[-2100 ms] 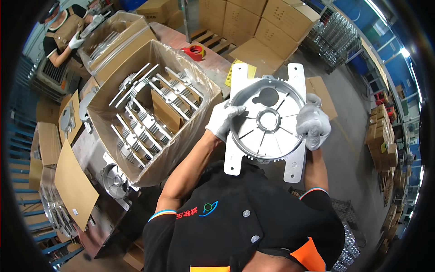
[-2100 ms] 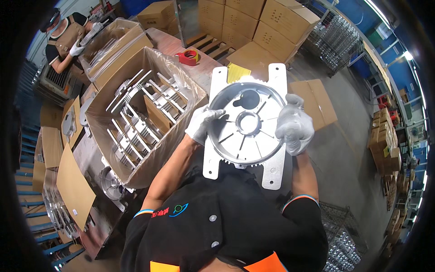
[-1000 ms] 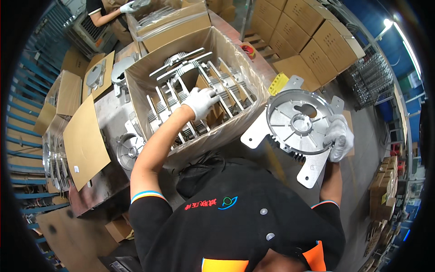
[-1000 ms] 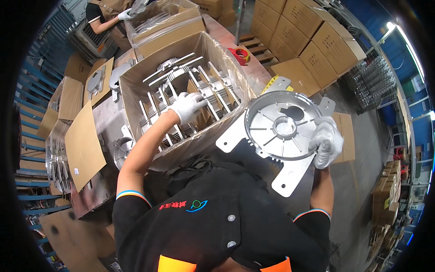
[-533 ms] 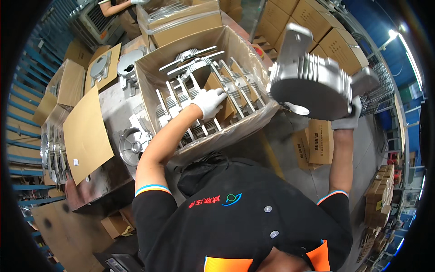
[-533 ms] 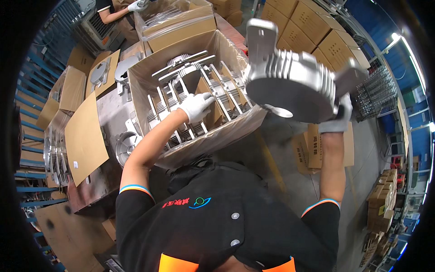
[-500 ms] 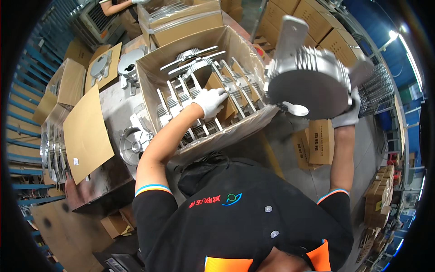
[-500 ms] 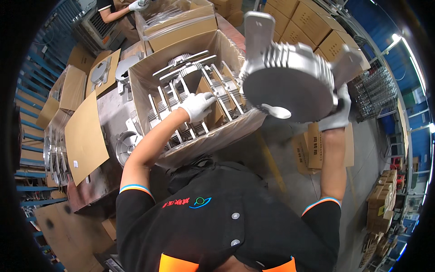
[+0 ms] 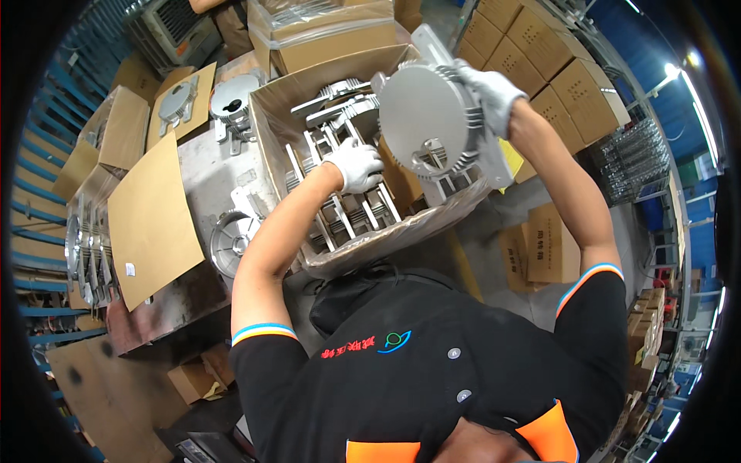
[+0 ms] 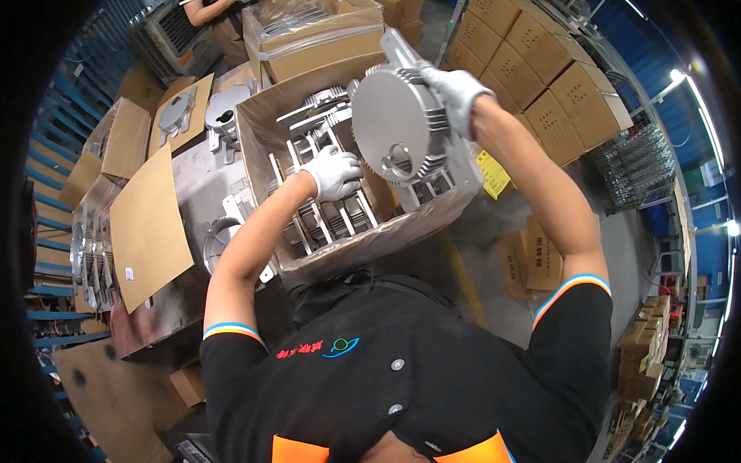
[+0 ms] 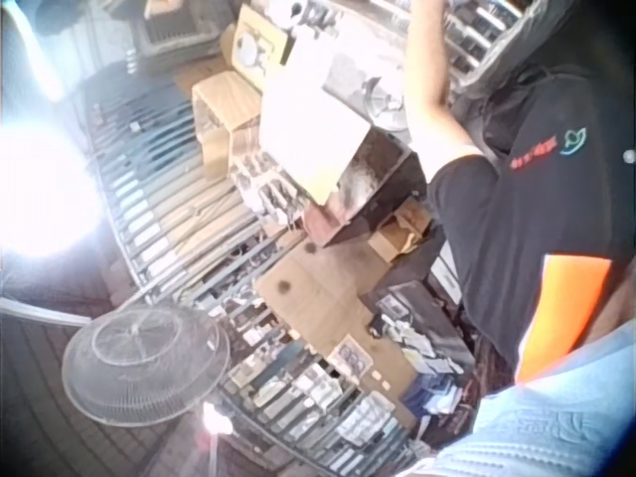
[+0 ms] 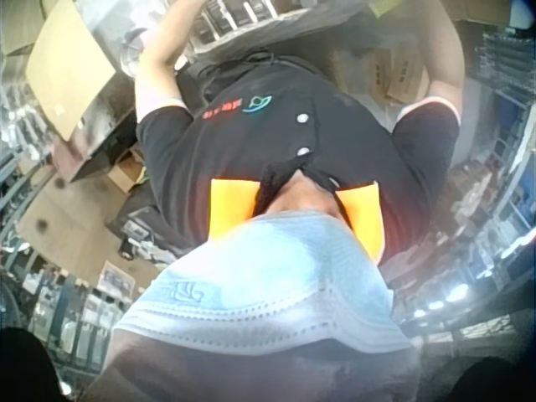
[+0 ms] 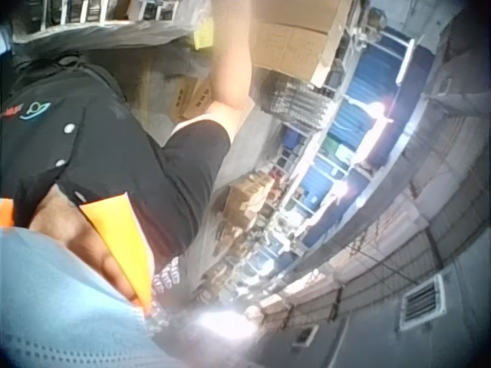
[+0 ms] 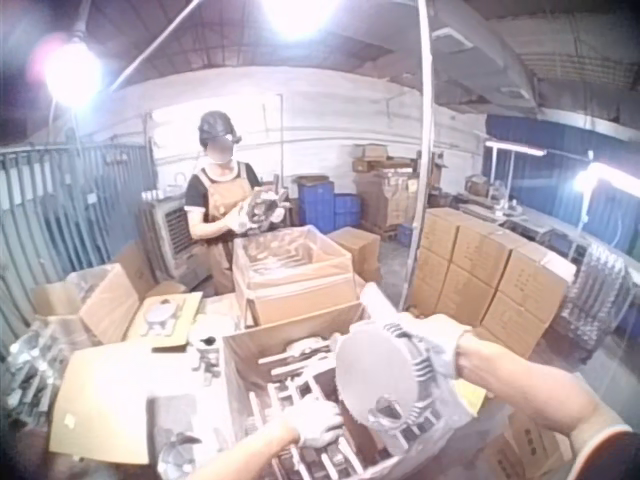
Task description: The person takes metal housings from a cardboard box, turns each piece over by hand, and places them between cardboard dividers in the box.
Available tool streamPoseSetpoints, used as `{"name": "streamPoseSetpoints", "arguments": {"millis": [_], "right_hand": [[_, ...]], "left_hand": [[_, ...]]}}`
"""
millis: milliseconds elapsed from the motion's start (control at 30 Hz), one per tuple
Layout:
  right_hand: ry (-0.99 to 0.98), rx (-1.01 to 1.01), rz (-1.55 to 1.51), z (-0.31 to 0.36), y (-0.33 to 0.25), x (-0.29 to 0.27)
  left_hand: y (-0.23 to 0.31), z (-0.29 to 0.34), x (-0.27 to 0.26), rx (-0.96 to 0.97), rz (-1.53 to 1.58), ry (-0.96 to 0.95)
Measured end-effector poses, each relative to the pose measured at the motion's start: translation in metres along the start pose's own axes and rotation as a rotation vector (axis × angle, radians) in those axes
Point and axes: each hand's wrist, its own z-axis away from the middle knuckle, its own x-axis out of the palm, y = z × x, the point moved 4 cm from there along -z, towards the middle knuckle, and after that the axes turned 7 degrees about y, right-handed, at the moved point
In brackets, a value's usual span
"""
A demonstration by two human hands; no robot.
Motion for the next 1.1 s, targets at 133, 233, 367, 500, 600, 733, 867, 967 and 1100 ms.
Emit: {"name": "streamPoseSetpoints", "arguments": {"millis": [133,233,367,500,600,733,867,967,1100], "right_hand": [[0.039,0.134,0.127,-0.052,0.034,0.024],[-0.006,0.131,0.259,-0.072,0.049,0.033],[0.018,0.08,0.492,-0.076,0.067,0.045],[0.021,0.086,0.536,-0.086,0.109,0.055],[-0.1,0.049,0.76,-0.09,0.152,0.063],[-0.158,-0.472,1.373,-0.055,0.154,0.071],[-0.09,-0.65,1.344,-0.039,0.104,0.052],[-0.023,-0.64,1.395,-0.05,0.093,0.03],[-0.03,-0.682,1.382,-0.066,0.103,0.011]], "left_hand": [[-0.002,0.001,0.001,0.006,0.024,0.018],[-0.003,-0.002,-0.002,0.008,0.025,-0.038],[-0.011,-0.001,0.002,-0.006,0.058,-0.049],[-0.01,-0.005,-0.001,-0.007,0.072,-0.089],[-0.01,-0.006,-0.008,-0.005,0.088,-0.088],[-0.008,-0.01,-0.024,-0.072,0.077,-0.017],[-0.003,-0.018,-0.031,-0.074,0.135,0.2],[0.011,-0.03,-0.011,0.081,0.056,0.242],[0.016,-0.03,-0.001,0.08,0.096,0.374]]}}
